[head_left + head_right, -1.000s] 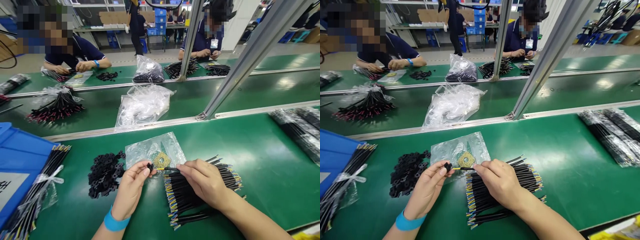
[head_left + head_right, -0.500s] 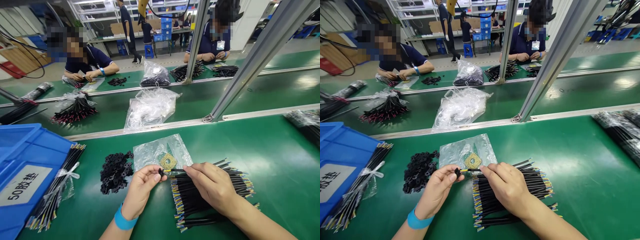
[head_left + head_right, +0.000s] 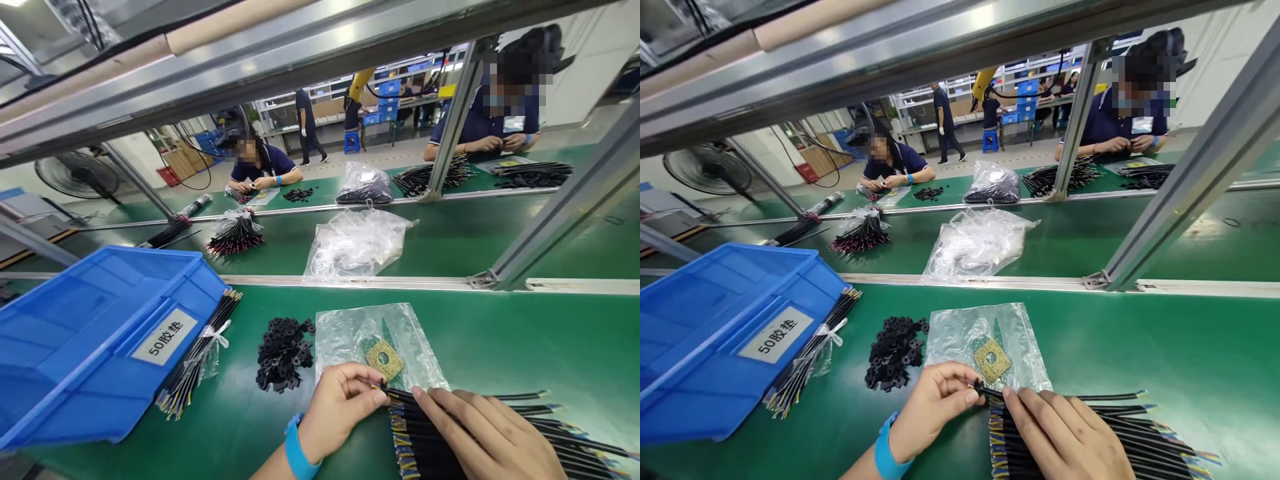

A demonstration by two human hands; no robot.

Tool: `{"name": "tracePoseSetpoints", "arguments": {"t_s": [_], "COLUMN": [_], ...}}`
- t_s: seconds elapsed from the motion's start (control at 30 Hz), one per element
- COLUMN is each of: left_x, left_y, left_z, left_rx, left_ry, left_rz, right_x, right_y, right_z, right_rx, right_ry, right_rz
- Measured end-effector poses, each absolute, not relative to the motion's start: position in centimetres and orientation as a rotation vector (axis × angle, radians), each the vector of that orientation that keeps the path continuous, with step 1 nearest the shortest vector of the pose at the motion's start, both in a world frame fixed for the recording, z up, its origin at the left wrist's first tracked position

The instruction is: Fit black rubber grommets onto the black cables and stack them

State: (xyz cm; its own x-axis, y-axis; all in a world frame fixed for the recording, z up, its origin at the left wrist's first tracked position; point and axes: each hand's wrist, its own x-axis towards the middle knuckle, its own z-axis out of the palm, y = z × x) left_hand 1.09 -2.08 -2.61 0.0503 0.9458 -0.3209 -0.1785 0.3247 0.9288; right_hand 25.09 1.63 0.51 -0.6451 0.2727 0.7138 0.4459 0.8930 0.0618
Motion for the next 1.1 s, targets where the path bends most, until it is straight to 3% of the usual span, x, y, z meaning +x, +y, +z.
{"name": "tracePoseSetpoints", "arguments": {"t_s": [0.23, 0.57, 1.1], "left_x": [1.3, 0.5, 1.1], "left_y": [-2.4, -3.0, -3.0], "left_z": [-2.4, -1.2, -0.8], "left_rx": [0.797, 1.389, 1.583], "left_ry": [1.2, 1.345, 1.309], "left_rz": [1.083, 1.107, 1.085], "right_x": [24.8, 23.6, 22.8], "right_y": [0.4, -0.2, -0.7], "right_z": [0.2, 0.4, 0.1], "right_rx": [-0.585, -0.744, -0.775], "right_ry": [-2.307, -2.195, -2.228], "right_rz": [-0.195, 0.043, 0.403]}}
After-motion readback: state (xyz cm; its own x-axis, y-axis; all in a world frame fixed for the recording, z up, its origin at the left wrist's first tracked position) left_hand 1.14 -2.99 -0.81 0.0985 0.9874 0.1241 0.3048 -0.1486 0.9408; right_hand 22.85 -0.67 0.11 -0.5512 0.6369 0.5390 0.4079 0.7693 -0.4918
